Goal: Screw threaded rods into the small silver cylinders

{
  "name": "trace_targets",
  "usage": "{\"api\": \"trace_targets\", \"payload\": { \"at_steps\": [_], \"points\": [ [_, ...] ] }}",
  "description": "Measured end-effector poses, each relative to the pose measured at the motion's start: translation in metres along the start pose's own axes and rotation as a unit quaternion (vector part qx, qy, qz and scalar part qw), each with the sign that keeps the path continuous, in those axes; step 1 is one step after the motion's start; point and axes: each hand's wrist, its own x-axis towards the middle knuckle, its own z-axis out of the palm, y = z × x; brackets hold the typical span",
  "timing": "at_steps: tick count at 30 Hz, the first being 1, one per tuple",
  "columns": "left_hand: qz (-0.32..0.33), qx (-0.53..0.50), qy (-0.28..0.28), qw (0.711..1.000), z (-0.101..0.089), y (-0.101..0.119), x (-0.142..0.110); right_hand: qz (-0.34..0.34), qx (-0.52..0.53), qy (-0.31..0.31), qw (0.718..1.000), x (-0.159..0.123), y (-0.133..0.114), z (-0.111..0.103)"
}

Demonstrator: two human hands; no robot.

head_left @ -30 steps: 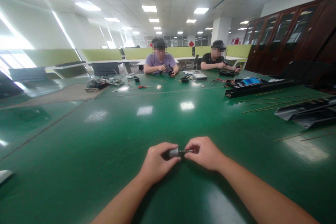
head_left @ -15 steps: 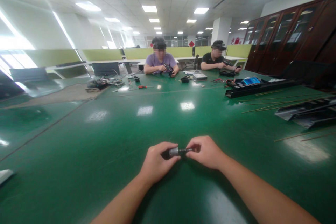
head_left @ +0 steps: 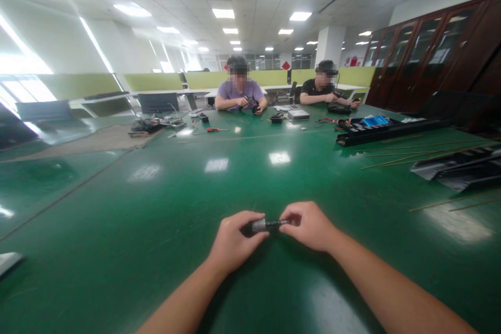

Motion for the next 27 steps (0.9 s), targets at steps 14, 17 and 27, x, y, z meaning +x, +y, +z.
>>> {"api": "trace_targets", "payload": {
  "at_steps": [14,17,27],
  "points": [
    [-0.010,-0.001,0.002,1.000,-0.0019,0.0006,0.0012,-0.002,-0.010,-0.004,1.000,0.0009,0.0000,-0.0042],
    [-0.011,0.002,0.004,1.000,-0.0024,0.0016,0.0015,-0.001,-0.007,-0.001,1.000,0.0009,0.0008,-0.0044],
    [-0.003,0.005,0.008,1.000,-0.0036,0.0001,0.0017,0.003,0.000,0.003,1.000,0.0007,0.0009,-0.0053]
  ]
}}
